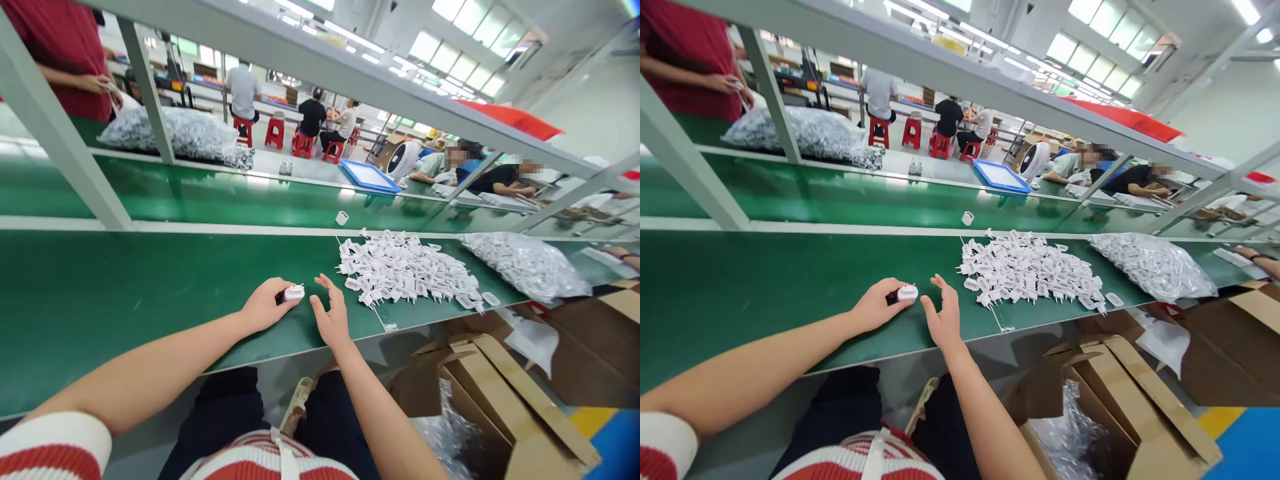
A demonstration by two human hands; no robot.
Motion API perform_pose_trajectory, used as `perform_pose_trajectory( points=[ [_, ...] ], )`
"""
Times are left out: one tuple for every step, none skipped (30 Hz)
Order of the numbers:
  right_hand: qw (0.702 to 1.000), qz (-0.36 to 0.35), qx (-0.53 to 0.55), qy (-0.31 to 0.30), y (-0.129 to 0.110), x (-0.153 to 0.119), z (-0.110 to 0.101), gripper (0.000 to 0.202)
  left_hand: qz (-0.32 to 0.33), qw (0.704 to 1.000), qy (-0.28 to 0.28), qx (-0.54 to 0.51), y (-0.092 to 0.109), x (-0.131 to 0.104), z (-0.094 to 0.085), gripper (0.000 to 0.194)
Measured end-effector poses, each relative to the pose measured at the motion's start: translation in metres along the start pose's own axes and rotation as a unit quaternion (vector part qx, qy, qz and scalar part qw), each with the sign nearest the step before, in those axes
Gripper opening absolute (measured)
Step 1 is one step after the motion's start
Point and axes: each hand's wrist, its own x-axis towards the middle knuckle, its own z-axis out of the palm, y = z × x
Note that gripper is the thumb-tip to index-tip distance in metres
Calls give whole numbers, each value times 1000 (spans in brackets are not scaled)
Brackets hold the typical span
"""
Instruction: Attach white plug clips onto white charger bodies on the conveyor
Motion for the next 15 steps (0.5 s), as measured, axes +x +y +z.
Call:
perform_pose_trajectory(
  points=[
    [1000,-2,-10,20,4,-2,0,49,-27,999,23,8,-3,2,-1,31],
    [999,-1,-17,33,7,-2,0,45,-59,997,44,21,-7,7,-4,33],
    [999,0,-18,39,8,-2,1,42,-92,993,62,37,-12,14,-10,35],
    [999,0,-17,39,8,-1,1,39,-122,988,76,58,-17,24,-18,37],
    [999,-3,-15,35,7,0,2,36,-148,982,88,81,-23,37,-29,38],
    [999,-7,-12,32,5,2,3,33,-168,975,100,106,-28,52,-42,39],
    [999,-11,-11,29,3,3,3,31,-184,967,112,133,-33,69,-57,40],
    [999,-15,-13,25,0,5,4,29,-202,957,126,164,-37,86,-73,40],
    [999,-18,-16,23,-3,6,4,27,-218,945,143,196,-40,103,-89,41],
    [999,-19,-20,23,-5,7,5,26,-234,932,158,226,-41,119,-105,41],
    [999,-19,-26,24,-7,7,4,25,-253,918,169,253,-41,132,-118,41],
    [999,-18,-34,27,-9,8,4,24,-273,906,173,274,-41,144,-130,41],
    [999,-16,-43,29,-10,8,4,23,-301,890,180,293,-39,153,-140,41],
    [998,-13,-53,27,-11,9,3,22,-326,872,191,311,-37,161,-147,41],
    [998,-11,-65,19,-11,9,3,23,-340,859,198,327,-34,167,-152,39]
  ],
)
